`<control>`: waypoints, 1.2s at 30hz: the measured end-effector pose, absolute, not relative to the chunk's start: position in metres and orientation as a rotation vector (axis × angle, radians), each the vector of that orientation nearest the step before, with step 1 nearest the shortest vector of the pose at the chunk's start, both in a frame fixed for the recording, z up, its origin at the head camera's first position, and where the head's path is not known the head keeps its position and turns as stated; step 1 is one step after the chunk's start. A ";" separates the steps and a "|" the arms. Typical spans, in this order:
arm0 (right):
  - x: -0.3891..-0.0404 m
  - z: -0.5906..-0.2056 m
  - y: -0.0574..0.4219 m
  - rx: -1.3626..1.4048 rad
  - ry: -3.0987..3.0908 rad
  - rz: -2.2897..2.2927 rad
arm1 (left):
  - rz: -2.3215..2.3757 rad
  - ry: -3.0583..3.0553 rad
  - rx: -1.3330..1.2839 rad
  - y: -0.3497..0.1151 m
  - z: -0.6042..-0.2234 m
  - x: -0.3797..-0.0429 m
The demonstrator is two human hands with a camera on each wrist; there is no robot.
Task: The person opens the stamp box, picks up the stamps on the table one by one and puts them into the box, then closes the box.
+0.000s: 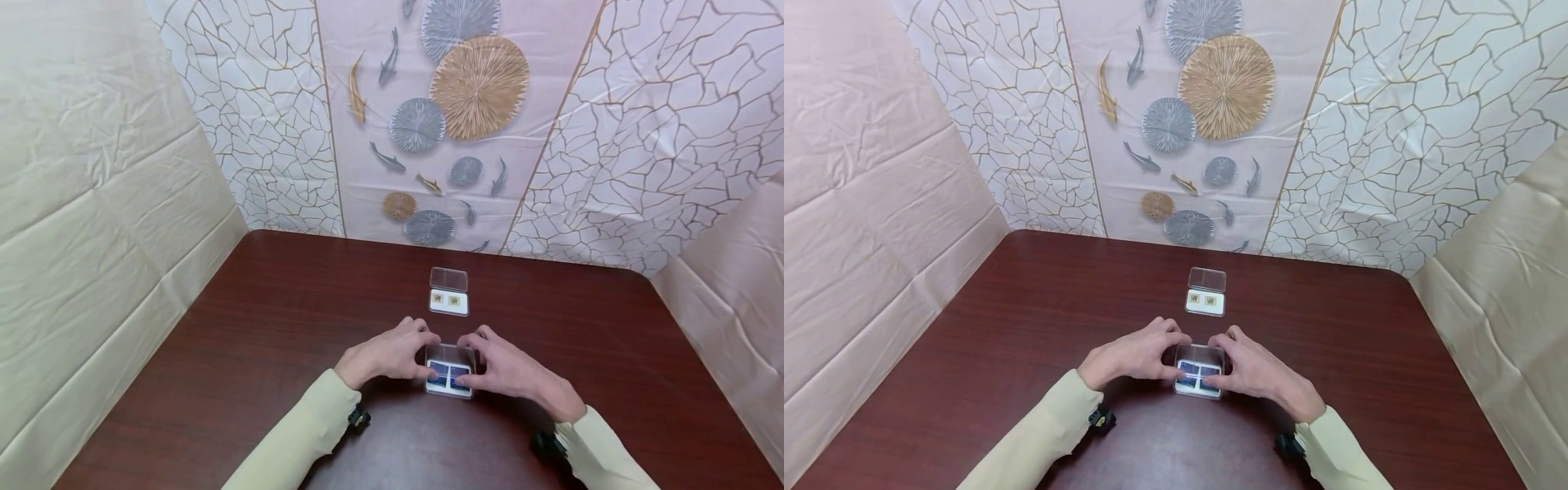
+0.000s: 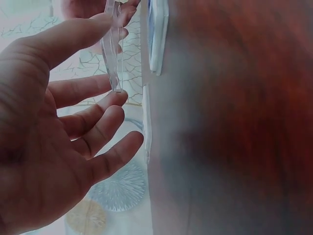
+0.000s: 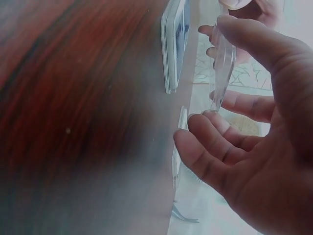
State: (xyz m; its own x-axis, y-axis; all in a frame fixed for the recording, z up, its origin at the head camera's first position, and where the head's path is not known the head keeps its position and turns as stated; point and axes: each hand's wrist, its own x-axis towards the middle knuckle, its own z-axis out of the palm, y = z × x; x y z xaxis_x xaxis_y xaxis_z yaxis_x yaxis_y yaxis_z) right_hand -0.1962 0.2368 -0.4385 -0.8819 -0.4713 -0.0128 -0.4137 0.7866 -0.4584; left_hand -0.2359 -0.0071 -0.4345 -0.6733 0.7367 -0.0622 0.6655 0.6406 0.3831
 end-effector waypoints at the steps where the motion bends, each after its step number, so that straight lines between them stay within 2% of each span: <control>1: -0.196 -0.439 0.237 -0.713 2.848 -0.684 | 0.491 2.648 1.147 -0.007 -0.435 -0.235; 17: -0.192 -0.443 0.235 -0.737 2.856 -0.619 | 0.387 2.685 1.238 -0.004 -0.436 -0.228; 36: -0.189 -0.444 0.231 -0.705 2.787 -0.597 | 0.287 2.677 1.172 0.000 -0.436 -0.219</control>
